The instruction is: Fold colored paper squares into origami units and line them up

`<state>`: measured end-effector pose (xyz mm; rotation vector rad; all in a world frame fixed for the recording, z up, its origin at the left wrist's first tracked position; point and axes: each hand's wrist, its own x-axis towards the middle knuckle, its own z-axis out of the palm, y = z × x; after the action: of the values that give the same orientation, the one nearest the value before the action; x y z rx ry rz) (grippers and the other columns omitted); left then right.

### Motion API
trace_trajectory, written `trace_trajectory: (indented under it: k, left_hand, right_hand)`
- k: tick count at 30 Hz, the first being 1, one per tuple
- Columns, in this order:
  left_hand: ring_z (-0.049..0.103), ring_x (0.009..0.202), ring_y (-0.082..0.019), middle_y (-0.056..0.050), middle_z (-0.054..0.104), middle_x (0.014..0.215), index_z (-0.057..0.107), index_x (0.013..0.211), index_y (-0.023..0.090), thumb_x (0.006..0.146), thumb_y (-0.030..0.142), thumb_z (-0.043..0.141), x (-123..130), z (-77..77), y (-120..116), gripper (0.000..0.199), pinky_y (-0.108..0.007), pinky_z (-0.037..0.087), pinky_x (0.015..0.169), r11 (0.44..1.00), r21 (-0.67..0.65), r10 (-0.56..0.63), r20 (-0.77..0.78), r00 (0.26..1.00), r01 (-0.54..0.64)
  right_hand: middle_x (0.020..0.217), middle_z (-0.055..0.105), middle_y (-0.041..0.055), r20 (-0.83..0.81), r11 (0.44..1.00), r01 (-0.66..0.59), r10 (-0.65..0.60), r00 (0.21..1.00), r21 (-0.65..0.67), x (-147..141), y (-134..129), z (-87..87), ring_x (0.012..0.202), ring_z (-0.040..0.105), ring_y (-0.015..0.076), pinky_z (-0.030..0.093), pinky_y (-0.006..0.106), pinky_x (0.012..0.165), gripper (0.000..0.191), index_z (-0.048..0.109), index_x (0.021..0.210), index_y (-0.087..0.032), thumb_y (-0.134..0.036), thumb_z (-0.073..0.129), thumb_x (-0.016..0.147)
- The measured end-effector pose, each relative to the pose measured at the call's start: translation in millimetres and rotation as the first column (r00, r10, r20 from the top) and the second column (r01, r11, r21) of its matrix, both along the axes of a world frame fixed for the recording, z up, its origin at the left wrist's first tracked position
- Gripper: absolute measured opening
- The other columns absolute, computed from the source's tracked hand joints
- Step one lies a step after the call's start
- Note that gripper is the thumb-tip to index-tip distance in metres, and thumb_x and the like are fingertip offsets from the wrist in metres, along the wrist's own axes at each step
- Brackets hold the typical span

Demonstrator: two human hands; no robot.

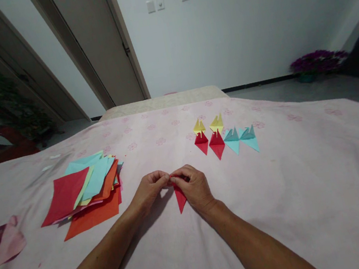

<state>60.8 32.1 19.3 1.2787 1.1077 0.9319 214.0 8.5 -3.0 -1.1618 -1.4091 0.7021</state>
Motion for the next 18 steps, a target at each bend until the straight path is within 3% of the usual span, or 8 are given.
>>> trace_trajectory:
  k: [18]
  left_hand:
    - [0.063, 0.072, -0.017, -0.007, 0.071, 0.076, 0.071, 0.075, 0.016, 0.074, 0.035, 0.073, -3.0, -2.6, -1.1, 0.020, -0.029, 0.048, 0.072, 1.000, 0.008, 0.013, 0.047, 0.999, -0.013]
  right_hand:
    - [0.079, 0.068, 0.0022, 0.057, 0.999, 0.044, -0.042, 0.997, -0.032, -0.6, -0.8, 1.0, 0.074, 0.062, 0.0173, 0.049, 0.029, 0.069, 0.008, 0.068, 0.079, -0.021, -0.024, 0.062, 0.082]
